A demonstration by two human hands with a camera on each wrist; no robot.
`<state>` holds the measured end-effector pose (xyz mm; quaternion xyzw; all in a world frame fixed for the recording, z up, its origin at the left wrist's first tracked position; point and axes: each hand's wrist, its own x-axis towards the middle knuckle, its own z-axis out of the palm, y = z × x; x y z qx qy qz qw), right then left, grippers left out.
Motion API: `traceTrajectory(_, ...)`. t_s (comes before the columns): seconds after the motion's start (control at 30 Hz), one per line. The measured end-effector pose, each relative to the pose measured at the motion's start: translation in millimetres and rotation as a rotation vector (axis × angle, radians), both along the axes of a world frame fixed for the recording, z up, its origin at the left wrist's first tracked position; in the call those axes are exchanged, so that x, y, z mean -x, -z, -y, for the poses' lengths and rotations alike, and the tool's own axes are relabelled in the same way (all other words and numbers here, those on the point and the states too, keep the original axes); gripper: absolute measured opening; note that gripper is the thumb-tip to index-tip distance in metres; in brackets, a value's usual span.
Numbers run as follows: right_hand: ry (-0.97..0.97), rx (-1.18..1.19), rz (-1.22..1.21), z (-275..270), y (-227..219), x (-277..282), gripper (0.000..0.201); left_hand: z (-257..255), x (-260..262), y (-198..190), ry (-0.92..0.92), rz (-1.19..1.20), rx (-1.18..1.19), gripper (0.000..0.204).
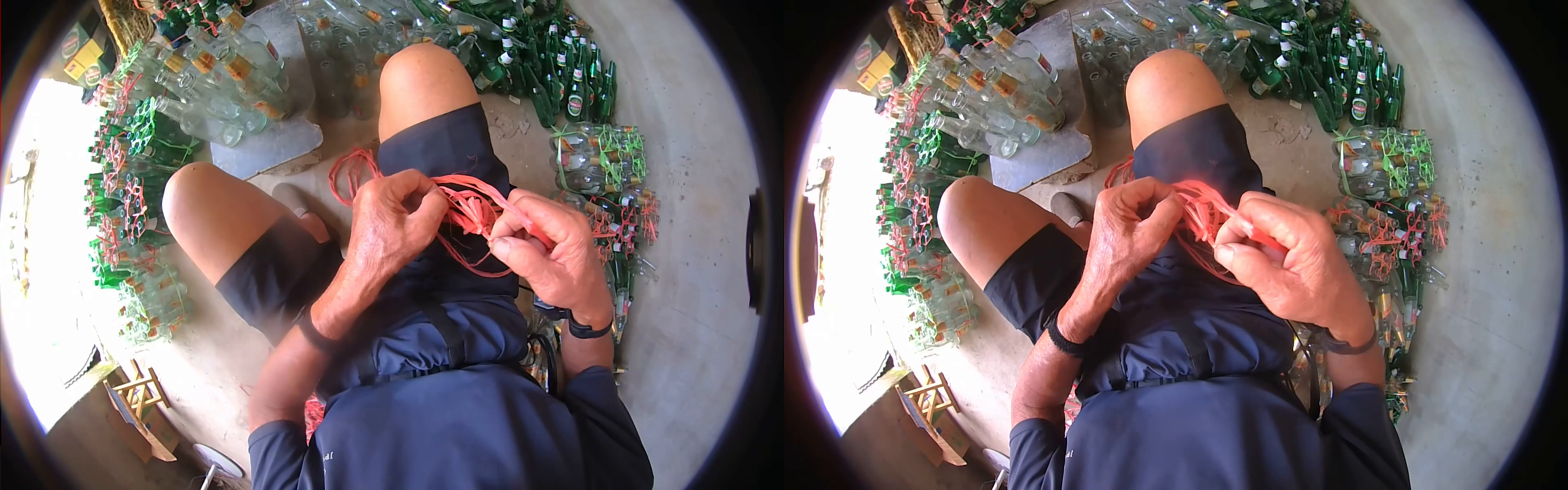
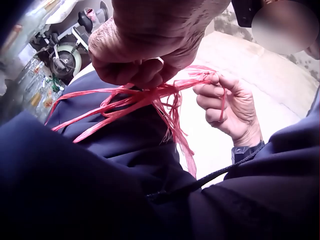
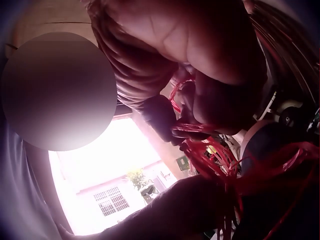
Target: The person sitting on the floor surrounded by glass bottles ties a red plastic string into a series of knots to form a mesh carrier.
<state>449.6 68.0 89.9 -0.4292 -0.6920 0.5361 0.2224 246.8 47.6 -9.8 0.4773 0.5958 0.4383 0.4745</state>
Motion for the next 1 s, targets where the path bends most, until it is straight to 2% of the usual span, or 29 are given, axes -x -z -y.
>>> traceTrajectory(0.03, 0.028, 0.100, -0.030, -1.9, -4.1, -1.2, 0.015, 0.5, 0.4, 0.2, 0.001, -0.009, -0.005, 0.017)
traceTrajectory(0.07, 0.028, 0.098, -0.029, -3.5, -2.2, -4.7, 0.015, 1.0, 0.5, 0.3, 0.002, -0.017, -0.010, 0.018)
traceTrajectory(0.13, -0.002, 0.092, -0.178, -8.4, 3.3, -14.3, 0.014, 1.3, 0.5, 0.1, 0.006, -0.001, 0.016, 0.017)
traceTrajectory(0.2, -0.034, 0.081, -0.176, -12.0, -1.0, -19.0, 0.015, 2.2, 0.9, 0.5, 0.010, 0.014, 0.042, 0.017)
traceTrajectory(0.27, 0.112, 0.303, -0.432, -10.4, -6.7, -20.5, 0.015, 4.0, 1.6, 2.4, 0.031, 0.012, 0.050, 0.019)
traceTrajectory(0.33, 0.122, 0.310, -0.505, -13.5, -6.8, -26.8, 0.013, 5.7, 1.8, 4.6, 0.042, 0.002, 0.040, 0.018)
traceTrajectory(0.43, 0.084, 0.371, -0.721, -19.6, -9.7, -39.9, 0.022, 7.6, 3.7, 7.6, 0.065, -0.018, 0.032, 0.018)
traceTrajectory(0.6, 0.037, 0.279, -0.735, -28.3, -36.5, -46.8, 0.025, 9.0, 8.3, 2.2, 0.115, -0.021, 0.061, 0.017)
traceTrajectory(0.7, 0.124, 0.109, -0.740, -30.5, -39.9, -49.3, 0.020, 10.1, 10.4, 2.0, 0.132, -0.048, 0.074, 0.018)
traceTrajectory(0.73, 0.123, 0.106, -0.741, -32.4, -41.7, -51.5, 0.020, 10.3, 11.4, -1.2, 0.161, -0.091, 0.067, 0.017)
traceTrajectory(0.8, -0.011, 0.133, -0.755, -37.9, -49.1, -57.8, 0.024, 9.0, 15.6, -8.0, 0.190, -0.134, 0.054, 0.017)
traceTrajectory(0.87, 0.001, 0.107, -0.738, -39.2, -56.5, -57.3, 0.024, 7.3, 22.7, -15.5, 0.306, -0.281, -0.055, 0.014)
traceTrajectory(0.9, 0.014, 0.084, -0.720, -39.5, -60.0, -56.5, 0.024, 6.8, 24.4, -20.0, 0.308, -0.281, -0.059, 0.014)
traceTrajectory(0.97, 0.033, 0.102, -0.699, -39.7, -66.1, -52.3, 0.024, 5.0, 26.0, -30.8, 0.158, -0.254, -0.116, 0.023)
traceTrajectory(1.0, 0.049, 0.127, -0.677, -39.7, -68.1, -48.8, 0.024, 3.8, 25.1, -38.4, 0.159, -0.252, -0.121, 0.023)
